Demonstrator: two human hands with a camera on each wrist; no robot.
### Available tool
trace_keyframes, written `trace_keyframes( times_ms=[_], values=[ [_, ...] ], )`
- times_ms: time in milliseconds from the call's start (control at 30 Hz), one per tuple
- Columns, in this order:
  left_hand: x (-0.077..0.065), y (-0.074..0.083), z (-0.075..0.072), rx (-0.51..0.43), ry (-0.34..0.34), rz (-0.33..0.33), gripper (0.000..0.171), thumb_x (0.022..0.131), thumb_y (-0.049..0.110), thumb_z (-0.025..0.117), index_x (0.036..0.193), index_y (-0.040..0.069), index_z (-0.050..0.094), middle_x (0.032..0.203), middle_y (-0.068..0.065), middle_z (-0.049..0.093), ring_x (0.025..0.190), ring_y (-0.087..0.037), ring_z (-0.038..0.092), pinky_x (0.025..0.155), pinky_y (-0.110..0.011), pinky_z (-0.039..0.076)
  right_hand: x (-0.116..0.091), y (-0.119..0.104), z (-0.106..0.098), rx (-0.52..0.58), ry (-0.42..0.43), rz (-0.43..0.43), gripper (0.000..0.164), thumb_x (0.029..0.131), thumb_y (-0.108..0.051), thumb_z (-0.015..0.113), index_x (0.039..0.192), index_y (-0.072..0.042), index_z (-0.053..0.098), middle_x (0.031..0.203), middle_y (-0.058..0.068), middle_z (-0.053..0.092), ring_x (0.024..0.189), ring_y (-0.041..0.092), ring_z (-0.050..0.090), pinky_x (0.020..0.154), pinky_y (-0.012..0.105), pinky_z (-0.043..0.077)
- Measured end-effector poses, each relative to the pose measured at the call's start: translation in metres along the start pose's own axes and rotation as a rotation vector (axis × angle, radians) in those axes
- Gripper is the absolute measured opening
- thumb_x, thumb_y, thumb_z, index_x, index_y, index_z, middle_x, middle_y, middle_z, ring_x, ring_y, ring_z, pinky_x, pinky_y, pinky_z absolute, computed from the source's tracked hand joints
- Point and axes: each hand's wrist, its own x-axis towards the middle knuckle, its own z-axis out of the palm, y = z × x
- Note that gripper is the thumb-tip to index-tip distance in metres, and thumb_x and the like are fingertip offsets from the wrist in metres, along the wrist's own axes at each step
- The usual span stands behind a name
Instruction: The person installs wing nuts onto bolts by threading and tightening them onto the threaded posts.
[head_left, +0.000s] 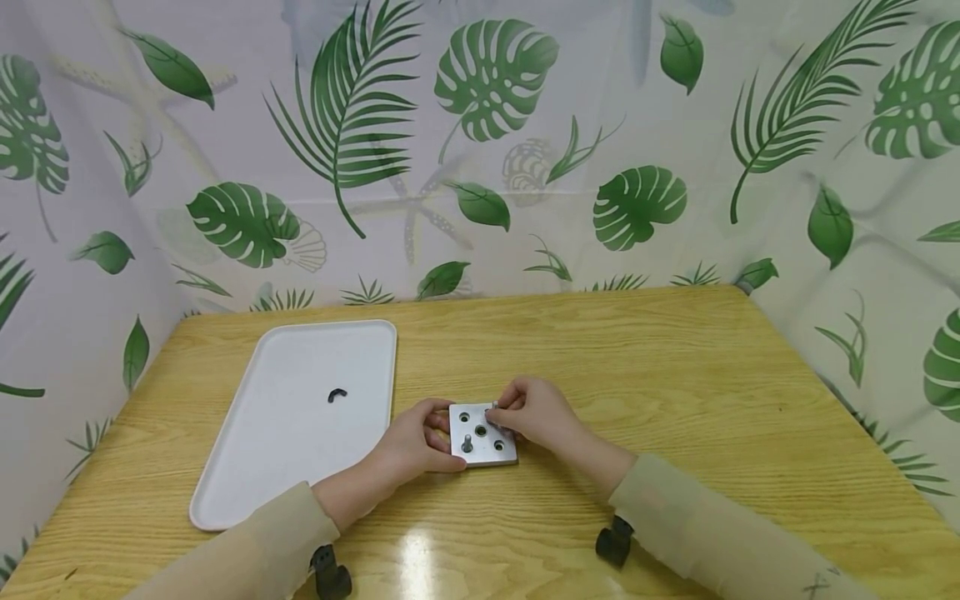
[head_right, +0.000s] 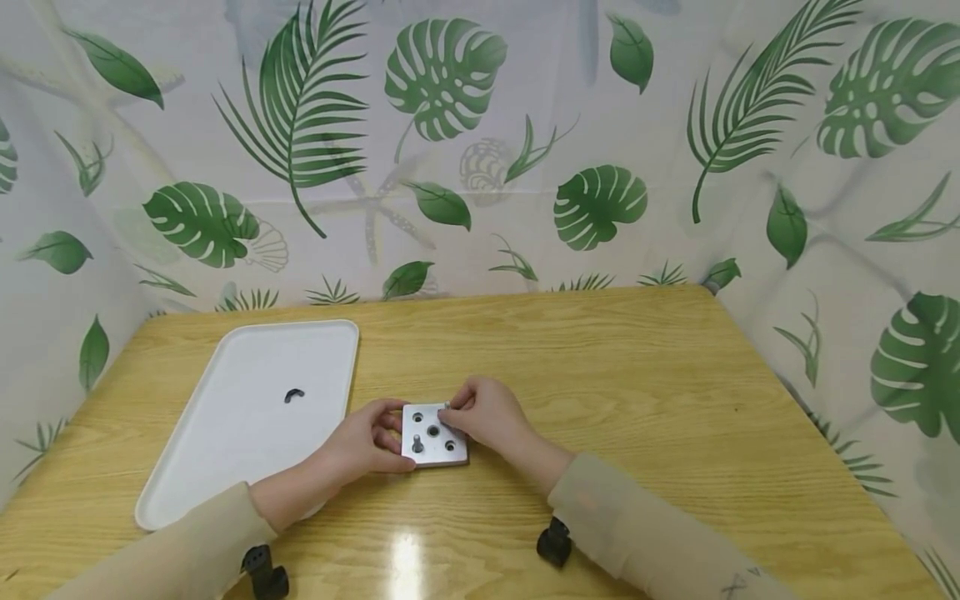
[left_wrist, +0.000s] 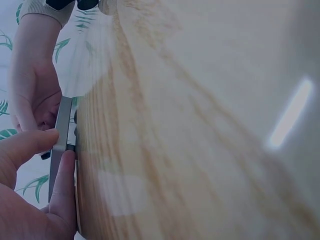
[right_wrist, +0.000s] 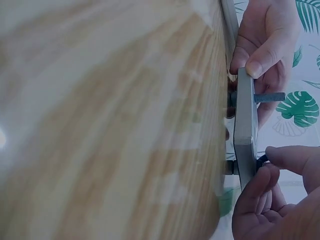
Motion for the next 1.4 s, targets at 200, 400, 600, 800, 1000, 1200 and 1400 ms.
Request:
trace_keyframes(
  times_ms=[200,400,600,800,1000,1200,1400],
  values=[
    [0.000,0.001,-0.001,0.009,-0.006,0.002,0.083,0.076,-0.004,0.091,0.150,0.002,0.054,0.116,-0.011,0.067,0.084,-0.012,0.068,0.076,-0.026,0.058,0.000,0.001,-0.002,-0.051,0.001,-0.012,0.024,0.093,-0.014,0.081,0.079,-0.008,0.063,0.063,-0.001,0.059,0.055,0.009,0.050,0.053,0.022,0.040],
    [0.000,0.003,-0.002,0.015,-0.006,0.000,0.083,0.076,-0.004,0.091,0.150,0.001,0.054,0.115,-0.012,0.067,0.084,-0.013,0.067,0.075,-0.026,0.057,-0.002,0.000,-0.004,-0.047,-0.029,-0.038,0.016,0.092,-0.010,0.081,0.100,-0.003,0.069,0.073,0.002,0.063,0.059,0.010,0.052,0.055,0.023,0.042],
    [0.001,0.003,-0.002,0.025,0.001,-0.004,0.082,0.076,-0.003,0.092,0.149,0.001,0.054,0.115,-0.011,0.067,0.083,-0.013,0.067,0.075,-0.026,0.057,-0.003,-0.002,-0.007,-0.008,-0.081,-0.112,0.035,0.092,0.002,0.072,0.127,0.002,0.071,0.082,0.008,0.069,0.063,0.010,0.055,0.055,0.023,0.045],
    [0.002,0.002,-0.002,0.019,-0.006,-0.006,0.082,0.076,-0.003,0.092,0.149,0.000,0.054,0.115,-0.011,0.068,0.083,-0.012,0.067,0.074,-0.025,0.057,-0.002,0.000,-0.008,0.014,-0.117,-0.138,0.027,0.091,0.001,0.072,0.118,0.002,0.076,0.078,0.005,0.067,0.064,0.008,0.057,0.057,0.023,0.050],
    [0.002,-0.001,-0.001,0.013,-0.006,0.010,0.083,0.076,-0.004,0.092,0.149,-0.001,0.053,0.114,-0.011,0.068,0.083,-0.012,0.067,0.073,-0.024,0.056,0.001,0.002,-0.006,-0.010,-0.104,-0.111,0.018,0.093,-0.004,0.078,0.110,0.001,0.074,0.075,0.004,0.067,0.059,0.008,0.058,0.054,0.023,0.049],
    [0.003,-0.005,0.001,0.017,-0.004,0.036,0.083,0.075,-0.005,0.092,0.148,-0.002,0.053,0.114,-0.012,0.068,0.082,-0.012,0.067,0.072,-0.022,0.055,0.005,0.006,0.000,-0.043,-0.054,-0.079,0.012,0.093,-0.009,0.081,0.094,-0.003,0.070,0.069,0.000,0.061,0.058,0.008,0.055,0.054,0.021,0.046],
    [0.005,-0.011,0.002,0.013,-0.004,0.048,0.083,0.075,-0.005,0.091,0.149,-0.002,0.053,0.114,-0.012,0.068,0.082,-0.011,0.066,0.072,-0.022,0.055,0.007,0.005,0.003,-0.134,-0.007,-0.103,0.020,0.093,-0.014,0.081,0.084,-0.007,0.065,0.065,-0.001,0.058,0.057,0.009,0.052,0.053,0.021,0.042]
  ],
)
